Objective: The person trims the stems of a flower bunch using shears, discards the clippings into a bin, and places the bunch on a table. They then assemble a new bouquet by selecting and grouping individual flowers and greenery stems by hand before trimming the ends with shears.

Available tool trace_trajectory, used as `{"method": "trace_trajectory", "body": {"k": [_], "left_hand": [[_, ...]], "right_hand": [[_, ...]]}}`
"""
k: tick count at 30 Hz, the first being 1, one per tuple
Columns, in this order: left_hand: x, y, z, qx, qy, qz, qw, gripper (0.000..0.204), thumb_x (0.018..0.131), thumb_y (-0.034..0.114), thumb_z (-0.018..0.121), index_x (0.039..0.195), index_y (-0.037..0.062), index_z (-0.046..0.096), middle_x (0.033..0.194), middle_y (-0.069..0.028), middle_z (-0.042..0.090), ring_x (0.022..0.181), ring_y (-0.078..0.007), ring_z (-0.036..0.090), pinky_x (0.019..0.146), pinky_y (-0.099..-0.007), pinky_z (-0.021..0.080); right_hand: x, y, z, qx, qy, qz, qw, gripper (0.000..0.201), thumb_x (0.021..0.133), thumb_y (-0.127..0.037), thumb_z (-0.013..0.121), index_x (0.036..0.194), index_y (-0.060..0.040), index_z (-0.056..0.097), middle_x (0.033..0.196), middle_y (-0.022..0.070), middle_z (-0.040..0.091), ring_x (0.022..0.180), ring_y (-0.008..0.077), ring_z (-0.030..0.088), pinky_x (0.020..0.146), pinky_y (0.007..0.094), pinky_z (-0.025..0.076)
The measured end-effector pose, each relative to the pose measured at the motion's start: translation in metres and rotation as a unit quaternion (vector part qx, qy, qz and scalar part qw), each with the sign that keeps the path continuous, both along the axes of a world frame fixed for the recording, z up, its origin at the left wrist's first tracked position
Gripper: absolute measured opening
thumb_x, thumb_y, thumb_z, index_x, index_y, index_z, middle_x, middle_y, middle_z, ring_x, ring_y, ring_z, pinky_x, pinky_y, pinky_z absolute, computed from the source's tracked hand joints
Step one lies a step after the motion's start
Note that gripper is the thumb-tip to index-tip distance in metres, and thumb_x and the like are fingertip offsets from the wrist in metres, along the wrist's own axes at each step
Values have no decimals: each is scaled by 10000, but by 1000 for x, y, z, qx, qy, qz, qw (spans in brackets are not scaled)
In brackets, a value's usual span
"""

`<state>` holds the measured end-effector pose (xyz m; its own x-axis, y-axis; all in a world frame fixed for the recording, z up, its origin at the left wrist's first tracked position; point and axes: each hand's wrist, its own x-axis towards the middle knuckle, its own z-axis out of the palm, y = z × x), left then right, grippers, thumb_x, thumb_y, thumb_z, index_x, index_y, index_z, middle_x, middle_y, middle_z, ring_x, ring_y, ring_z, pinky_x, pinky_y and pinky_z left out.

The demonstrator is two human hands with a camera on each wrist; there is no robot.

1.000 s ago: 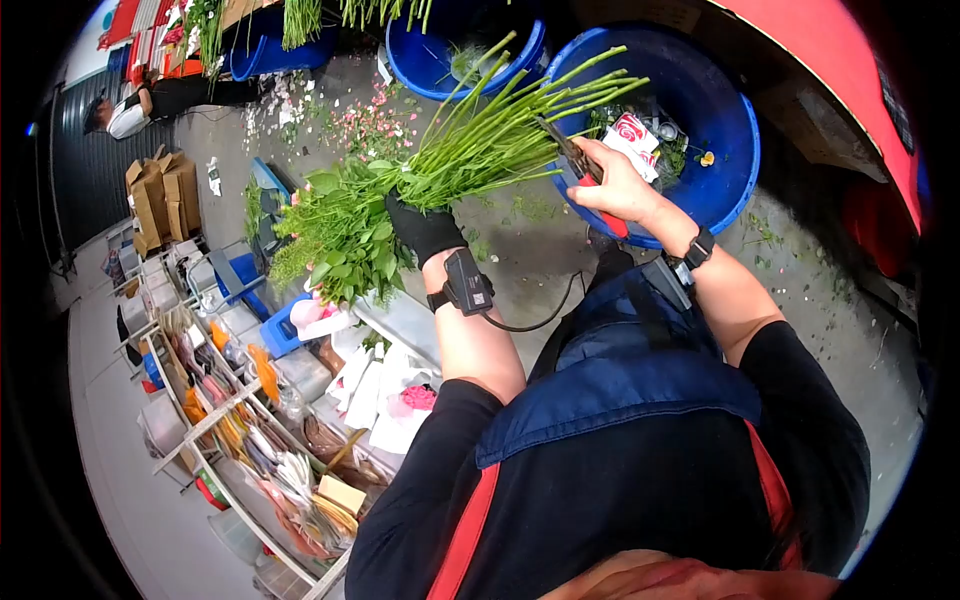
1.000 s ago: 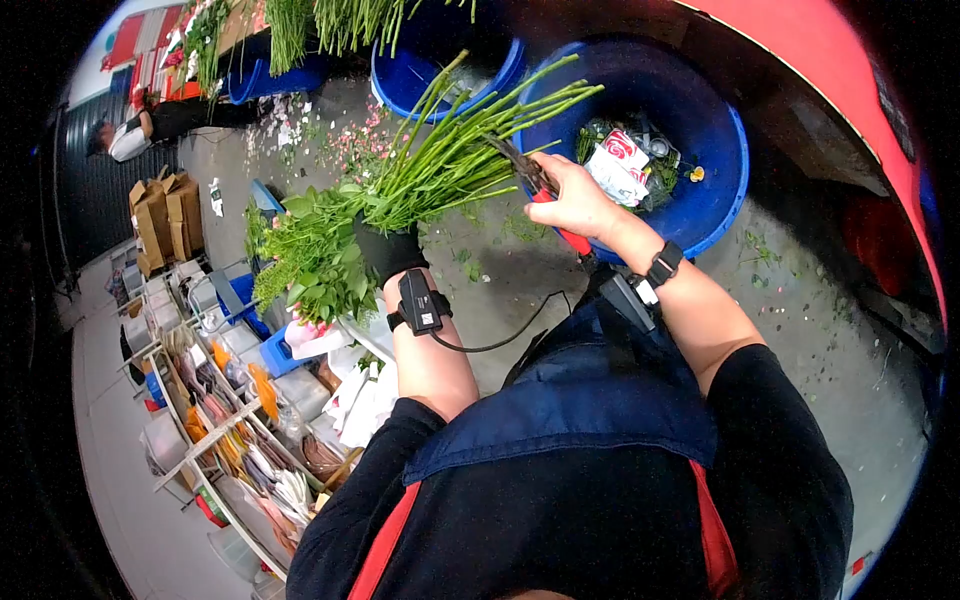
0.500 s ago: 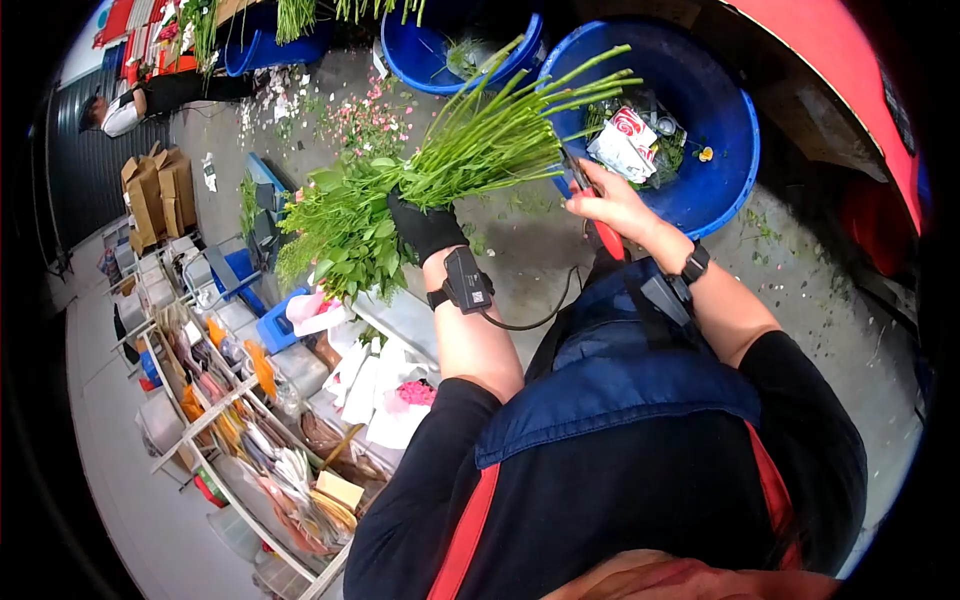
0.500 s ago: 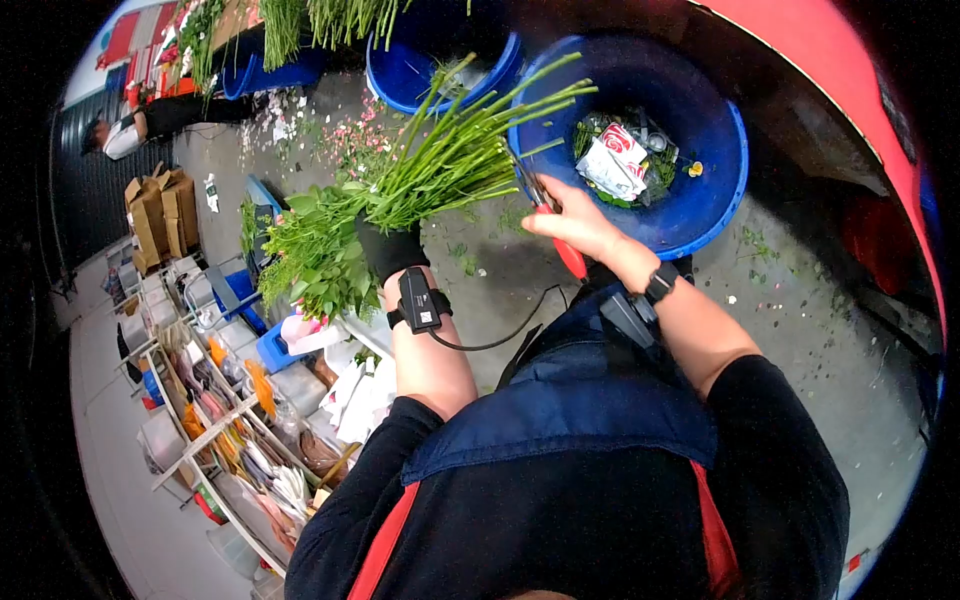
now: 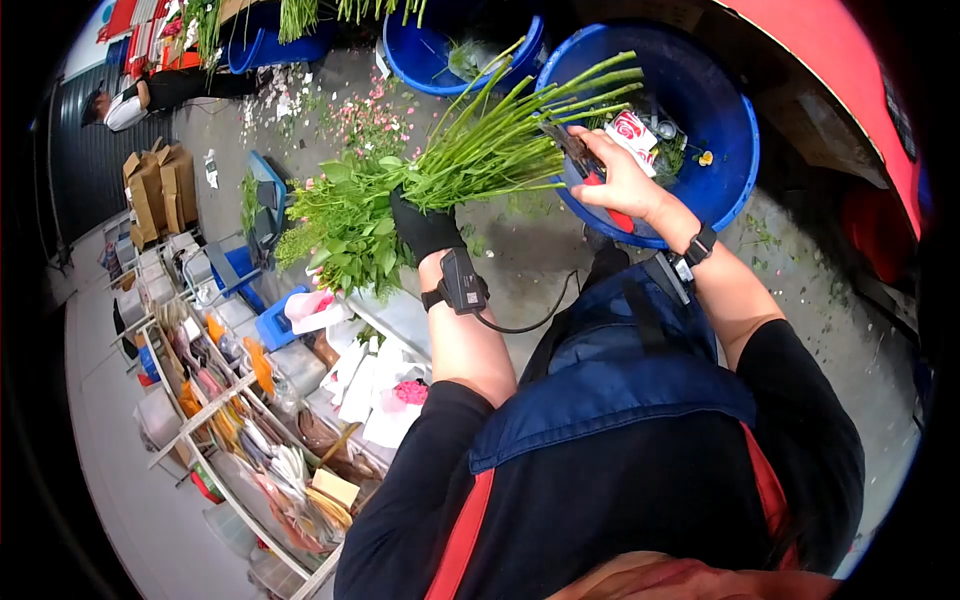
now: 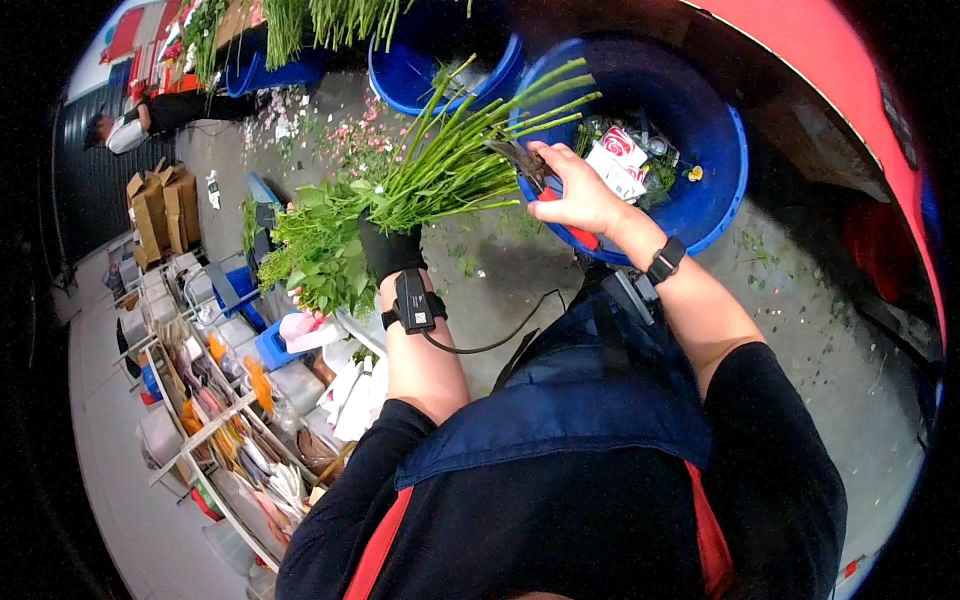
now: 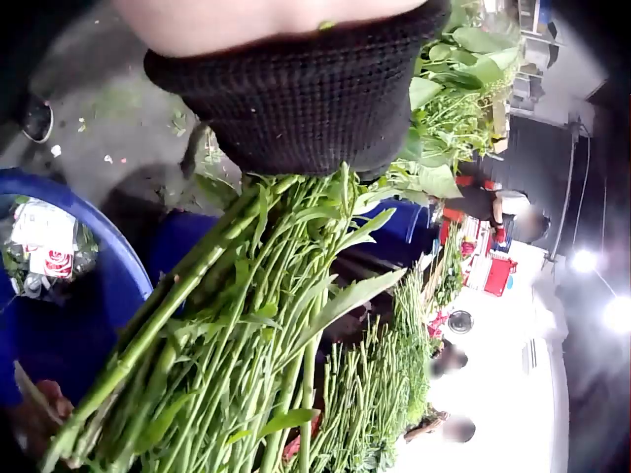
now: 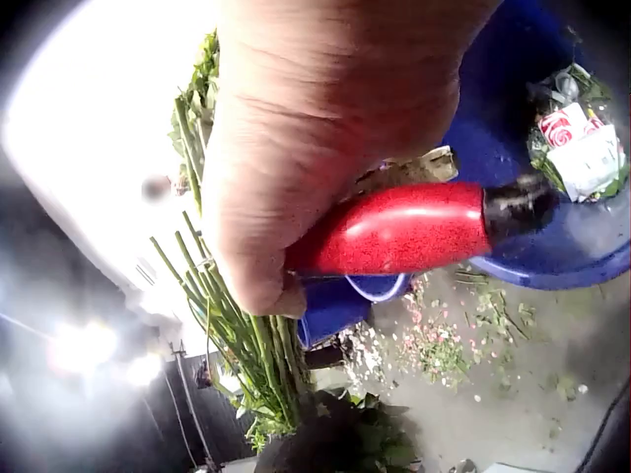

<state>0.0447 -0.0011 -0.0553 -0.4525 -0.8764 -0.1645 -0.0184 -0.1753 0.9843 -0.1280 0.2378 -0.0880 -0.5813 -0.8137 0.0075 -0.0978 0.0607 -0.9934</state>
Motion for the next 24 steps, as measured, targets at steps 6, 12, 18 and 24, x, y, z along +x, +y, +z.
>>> {"method": "trace_trajectory", "body": {"k": [6,12,18,24], "left_hand": [[8,-22,-19,73,37,0,997,222,834,72,629,1038,-14,618,960,-106,673,811,-214,631,706,-347,515],[12,-24,-16,59,8,-37,998,225,825,47,621,1041,-16,613,934,-107,675,792,-208,628,690,-353,516],[1,-1,5,213,105,10,971,227,803,37,640,1023,-10,615,922,-98,678,789,-202,634,685,-356,509],[12,-12,-14,101,11,-21,995,243,771,57,691,999,-4,633,892,-93,690,769,-206,650,686,-334,508]], "right_hand": [[6,12,17,113,-190,26,975,591,707,-135,699,1242,21,504,1078,122,565,950,163,561,851,266,446],[12,23,-23,32,-99,19,994,728,690,-218,718,1310,26,425,1165,166,528,1099,276,523,970,333,401],[-4,-2,-7,-4,-28,27,999,696,673,-140,675,1303,35,437,1075,147,542,1055,239,540,933,305,415],[15,13,9,81,-172,-7,982,502,711,-97,660,1181,42,548,981,105,606,884,169,586,827,281,460]]}}
